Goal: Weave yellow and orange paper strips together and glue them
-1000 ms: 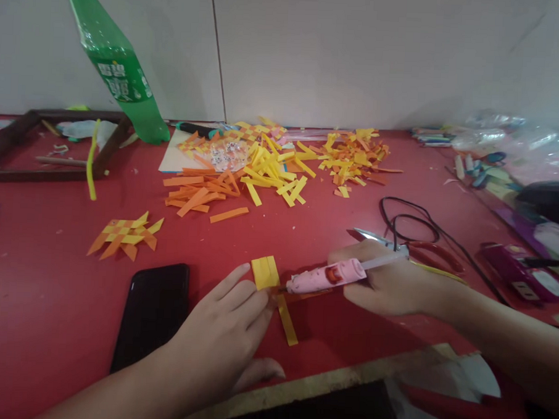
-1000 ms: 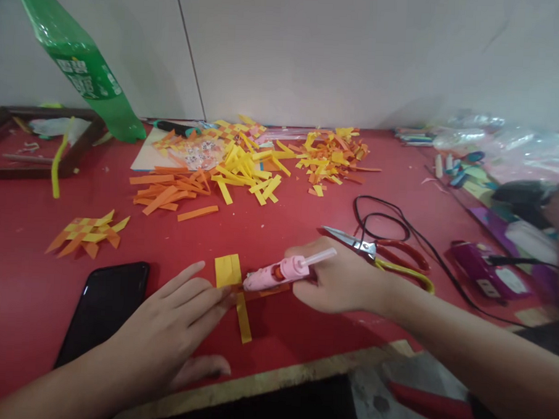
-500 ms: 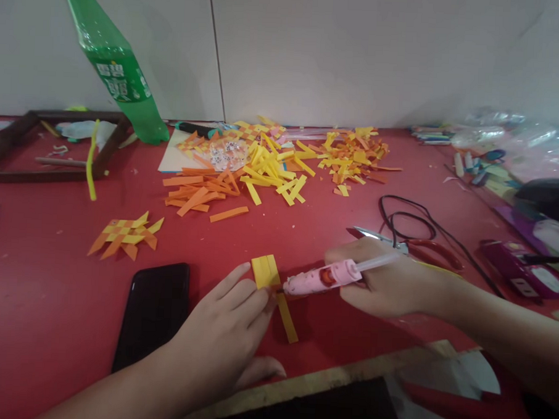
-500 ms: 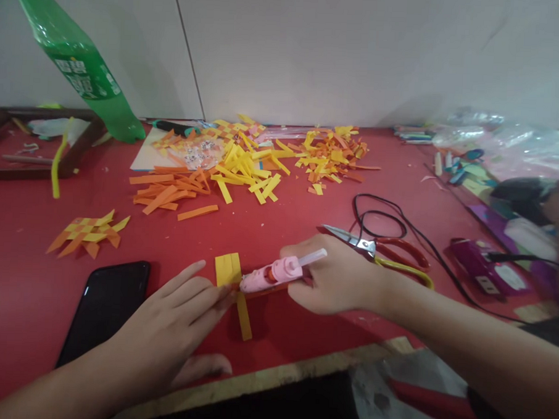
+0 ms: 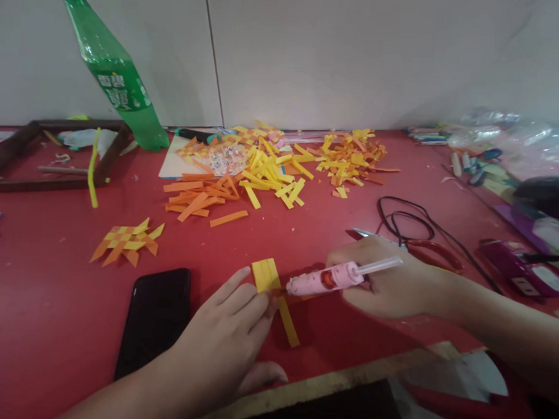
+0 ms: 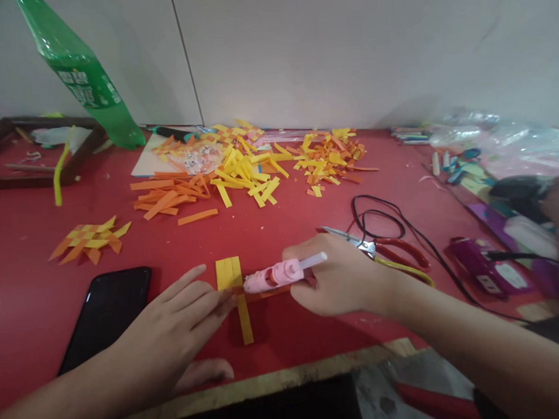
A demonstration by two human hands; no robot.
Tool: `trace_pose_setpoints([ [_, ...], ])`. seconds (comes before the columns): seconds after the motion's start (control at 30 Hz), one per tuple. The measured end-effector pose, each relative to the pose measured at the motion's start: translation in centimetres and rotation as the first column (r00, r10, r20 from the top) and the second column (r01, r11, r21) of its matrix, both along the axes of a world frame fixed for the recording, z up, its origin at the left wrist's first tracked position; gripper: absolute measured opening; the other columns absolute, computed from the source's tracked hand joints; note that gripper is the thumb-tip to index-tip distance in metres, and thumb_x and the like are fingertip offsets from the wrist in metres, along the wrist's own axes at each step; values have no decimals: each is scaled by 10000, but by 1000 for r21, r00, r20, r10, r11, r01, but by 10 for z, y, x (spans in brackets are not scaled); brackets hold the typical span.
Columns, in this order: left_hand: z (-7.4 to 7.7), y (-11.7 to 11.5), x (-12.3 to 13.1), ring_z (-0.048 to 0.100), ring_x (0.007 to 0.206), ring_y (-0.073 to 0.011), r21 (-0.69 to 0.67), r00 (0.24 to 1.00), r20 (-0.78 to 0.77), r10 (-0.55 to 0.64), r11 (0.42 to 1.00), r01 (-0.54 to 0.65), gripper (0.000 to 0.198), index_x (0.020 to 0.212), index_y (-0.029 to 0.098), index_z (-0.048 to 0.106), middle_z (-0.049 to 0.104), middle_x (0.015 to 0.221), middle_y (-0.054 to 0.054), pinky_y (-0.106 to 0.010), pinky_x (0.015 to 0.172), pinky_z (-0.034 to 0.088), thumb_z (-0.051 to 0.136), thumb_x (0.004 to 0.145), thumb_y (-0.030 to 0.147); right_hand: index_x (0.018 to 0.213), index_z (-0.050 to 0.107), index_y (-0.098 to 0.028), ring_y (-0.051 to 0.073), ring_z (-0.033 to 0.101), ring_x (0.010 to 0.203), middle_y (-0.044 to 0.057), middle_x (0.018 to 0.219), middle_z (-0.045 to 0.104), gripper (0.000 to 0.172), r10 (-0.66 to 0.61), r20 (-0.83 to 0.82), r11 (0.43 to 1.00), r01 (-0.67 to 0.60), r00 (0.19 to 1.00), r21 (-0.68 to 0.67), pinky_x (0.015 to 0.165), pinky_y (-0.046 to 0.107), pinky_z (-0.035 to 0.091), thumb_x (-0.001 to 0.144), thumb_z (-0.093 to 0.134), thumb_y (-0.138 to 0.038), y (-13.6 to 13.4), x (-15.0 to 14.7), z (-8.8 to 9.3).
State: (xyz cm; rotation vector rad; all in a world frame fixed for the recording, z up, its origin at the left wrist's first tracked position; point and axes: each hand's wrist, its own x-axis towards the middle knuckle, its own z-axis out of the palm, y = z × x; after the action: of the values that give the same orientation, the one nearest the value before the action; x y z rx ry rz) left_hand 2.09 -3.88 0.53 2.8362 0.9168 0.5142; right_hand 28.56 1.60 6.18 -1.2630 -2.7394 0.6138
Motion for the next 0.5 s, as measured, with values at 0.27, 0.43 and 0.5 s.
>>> trace_pose_setpoints([
  [0.27,0,1,1,590,890,-220,-3,1000,12,10,1000,-10,660,1085,111,689,681,921,-40,-407,1143,272,641,750,677,596,357,-195,90,346,463,-43,528,455,150,-10,101,1000,10,995,-2,567,267,287,703,458,-168,-2,-2,6],
  [0.43,0,0,1,594,980,-237,26,1000,1,-1,1000,1,654,1117,112,674,705,1050,-71,-413,1143,264,591,795,675,635,422,-190,106,418,488,-14,557,518,106,13,209,1000,-14,978,1,530,267,237,724,478,-204,2,-9,13],
  [0.5,-1,0,0,588,1028,-240,27,1000,-1,3,1000,-3,644,1127,121,667,708,1083,-73,-412,1143,270,571,812,674,651,464,-189,117,454,504,0,566,544,80,6,230,1000,-10,973,19,519,266,225,726,474,-212,3,-14,17],
])
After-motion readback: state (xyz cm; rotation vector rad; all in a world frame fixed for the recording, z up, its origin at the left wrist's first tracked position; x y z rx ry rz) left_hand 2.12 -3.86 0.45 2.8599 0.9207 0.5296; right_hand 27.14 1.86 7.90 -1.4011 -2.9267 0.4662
